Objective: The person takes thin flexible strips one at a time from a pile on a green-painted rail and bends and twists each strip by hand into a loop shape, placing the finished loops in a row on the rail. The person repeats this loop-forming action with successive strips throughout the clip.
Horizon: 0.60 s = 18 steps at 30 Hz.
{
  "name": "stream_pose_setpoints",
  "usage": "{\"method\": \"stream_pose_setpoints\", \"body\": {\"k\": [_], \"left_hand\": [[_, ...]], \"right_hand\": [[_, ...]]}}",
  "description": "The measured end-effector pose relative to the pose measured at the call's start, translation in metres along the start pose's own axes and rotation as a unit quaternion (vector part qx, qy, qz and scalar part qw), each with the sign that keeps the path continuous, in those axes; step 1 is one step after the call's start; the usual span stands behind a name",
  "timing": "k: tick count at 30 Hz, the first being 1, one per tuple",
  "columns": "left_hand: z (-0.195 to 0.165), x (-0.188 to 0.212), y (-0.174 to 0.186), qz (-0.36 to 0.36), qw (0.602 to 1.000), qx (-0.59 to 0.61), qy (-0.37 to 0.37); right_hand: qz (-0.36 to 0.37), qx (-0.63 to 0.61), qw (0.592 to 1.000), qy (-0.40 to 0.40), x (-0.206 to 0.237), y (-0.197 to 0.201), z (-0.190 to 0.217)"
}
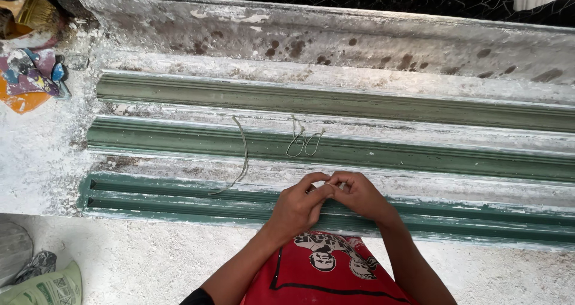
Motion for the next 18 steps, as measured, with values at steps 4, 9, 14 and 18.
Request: {"method": "stream_pose_setpoints", "body": {"k": [4, 9, 14, 18], "left_hand": [[0.03, 0.003, -0.01, -0.051, 0.973, 0.166, 0.152], [0.079, 0.019, -0.044, -0.067, 0.857, 0.379, 0.342], [0.092, 0.03, -0.061, -0.071, 0.75, 0.511, 0.413], [0.082, 0.023, -0.052, -0.034, 0.822, 0.432, 0.371]], "right_hand": [[-0.16, 0.109, 0.98, 0.049, 0.005, 0.009, 0.042], [-0.343, 0.291, 0.849, 0.277, 0.036, -0.003, 0.114], [-0.335, 0.226, 0.869, 0.285, 0.039, -0.009, 0.097], [-0.311, 0.103, 0.897, 0.298, 0.035, -0.005, 0.067]]}}
Point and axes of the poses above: each hand's wrist, its own x-axis away from the middle knuckle, its own y-axis out of the back of the hand, z = x × y, the point moved 9 cm from there along -x, towards the middle knuckle, and after that the axes turned 2 degrees about x, right-handed, at the moved point
